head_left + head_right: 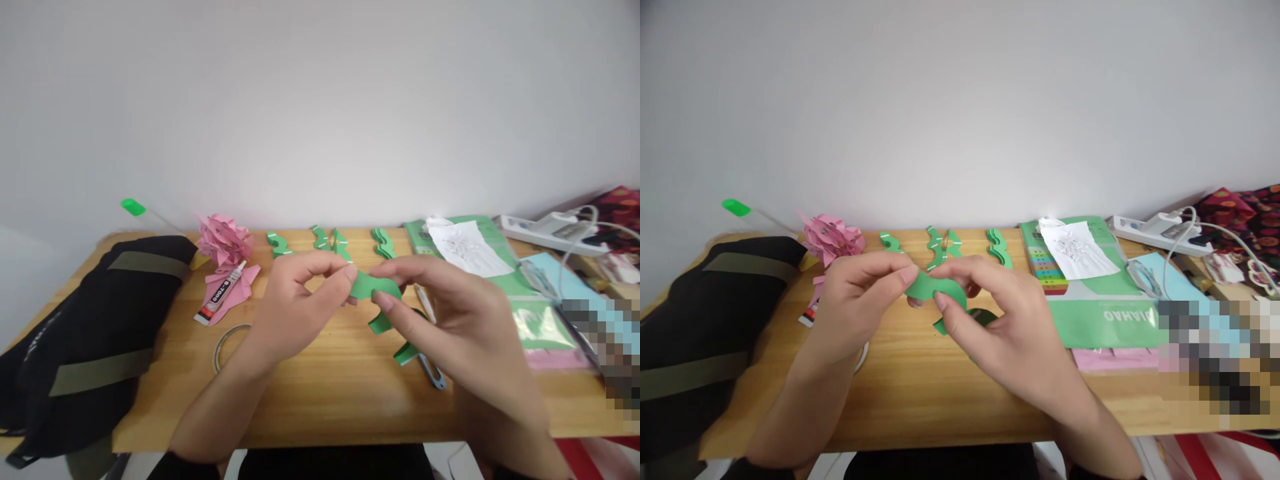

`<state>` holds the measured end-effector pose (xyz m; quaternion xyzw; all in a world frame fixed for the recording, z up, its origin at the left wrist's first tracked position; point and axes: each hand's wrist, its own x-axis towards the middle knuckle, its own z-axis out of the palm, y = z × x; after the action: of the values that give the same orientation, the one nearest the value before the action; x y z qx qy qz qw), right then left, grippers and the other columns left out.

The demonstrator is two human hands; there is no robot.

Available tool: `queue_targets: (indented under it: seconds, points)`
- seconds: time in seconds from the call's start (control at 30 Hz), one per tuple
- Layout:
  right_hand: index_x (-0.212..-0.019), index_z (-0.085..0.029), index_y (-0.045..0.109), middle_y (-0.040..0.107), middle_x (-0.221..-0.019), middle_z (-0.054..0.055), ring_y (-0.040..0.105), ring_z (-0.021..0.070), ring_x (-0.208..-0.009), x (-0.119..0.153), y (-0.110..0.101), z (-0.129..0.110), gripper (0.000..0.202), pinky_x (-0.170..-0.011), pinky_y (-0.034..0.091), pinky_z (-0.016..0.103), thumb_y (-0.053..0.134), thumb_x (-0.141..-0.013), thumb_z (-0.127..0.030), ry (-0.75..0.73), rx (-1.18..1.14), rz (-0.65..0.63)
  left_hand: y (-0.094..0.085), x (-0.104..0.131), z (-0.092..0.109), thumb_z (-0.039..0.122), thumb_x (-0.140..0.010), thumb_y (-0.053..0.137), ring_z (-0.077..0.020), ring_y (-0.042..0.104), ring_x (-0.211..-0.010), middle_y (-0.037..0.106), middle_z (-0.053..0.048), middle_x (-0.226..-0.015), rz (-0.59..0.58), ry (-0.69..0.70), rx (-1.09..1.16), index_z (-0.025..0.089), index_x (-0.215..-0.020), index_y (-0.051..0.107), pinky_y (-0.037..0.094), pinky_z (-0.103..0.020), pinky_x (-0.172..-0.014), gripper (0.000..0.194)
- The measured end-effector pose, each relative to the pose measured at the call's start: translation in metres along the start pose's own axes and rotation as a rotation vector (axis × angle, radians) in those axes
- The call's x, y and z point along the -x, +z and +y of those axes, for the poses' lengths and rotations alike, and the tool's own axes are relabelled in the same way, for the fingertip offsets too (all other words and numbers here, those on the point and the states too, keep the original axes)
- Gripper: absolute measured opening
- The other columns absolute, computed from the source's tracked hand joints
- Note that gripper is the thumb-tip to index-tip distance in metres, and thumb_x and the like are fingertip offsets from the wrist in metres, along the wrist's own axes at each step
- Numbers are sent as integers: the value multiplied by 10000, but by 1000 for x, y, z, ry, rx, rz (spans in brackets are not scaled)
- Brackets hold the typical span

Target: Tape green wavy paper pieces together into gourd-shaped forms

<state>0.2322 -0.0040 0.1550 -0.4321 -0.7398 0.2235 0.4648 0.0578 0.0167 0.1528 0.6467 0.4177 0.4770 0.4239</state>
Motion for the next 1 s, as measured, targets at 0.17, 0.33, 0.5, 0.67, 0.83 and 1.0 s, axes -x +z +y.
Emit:
queue_targets:
  seconds: [0.17,0.33,0.5,0.67,0.83,1.0]
  points:
    - [-1012,-221,640,689,-797,-10,642,127,-703,0,-1,-8,190,-665,535,278,603,-851,-126,-163,229,-3,0,-1,1,134,-838,544,-74,579,-563,634,52,-560,-11,16,14,187,-563,615,470,-186,-565,289]
    - [-1050,-231,636,679,-793,14,632,163,-702,1,-3,-6,254,-650,508,320,604,-829,-111,-299,370,-7,0,-2,2,127,-842,543,-69,570,-558,642,53,-567,-11,28,30,182,-572,624,464,-179,-563,287]
    - [-1071,-225,651,716,-931,71,658,236,-831,-1,-5,2,304,-692,499,378,652,-785,-120,-504,582,2,-1,0,2,173,-846,550,-91,557,-551,621,32,-548,28,35,-17,175,-550,612,447,-205,-533,302]
    - [-1026,-174,662,700,-1033,128,669,269,-916,-3,-2,0,233,-737,504,402,671,-795,-143,-601,752,76,-2,3,1,194,-850,562,-96,552,-547,621,26,-554,93,37,-71,171,-558,620,432,-208,-511,299]
    - [-1025,-157,666,704,-1013,128,673,254,-898,-3,-1,-2,228,-737,515,388,676,-800,-120,-629,786,63,0,2,2,171,-846,567,-77,512,-525,597,37,-539,138,63,-114,164,-580,625,410,-177,-482,272]
    - [-1038,-157,669,704,-1017,123,669,251,-905,-2,0,1,295,-750,523,390,709,-758,-72,-632,761,87,0,2,1,140,-841,564,-75,519,-555,634,26,-592,138,122,-175,156,-596,641,413,-181,-511,257]
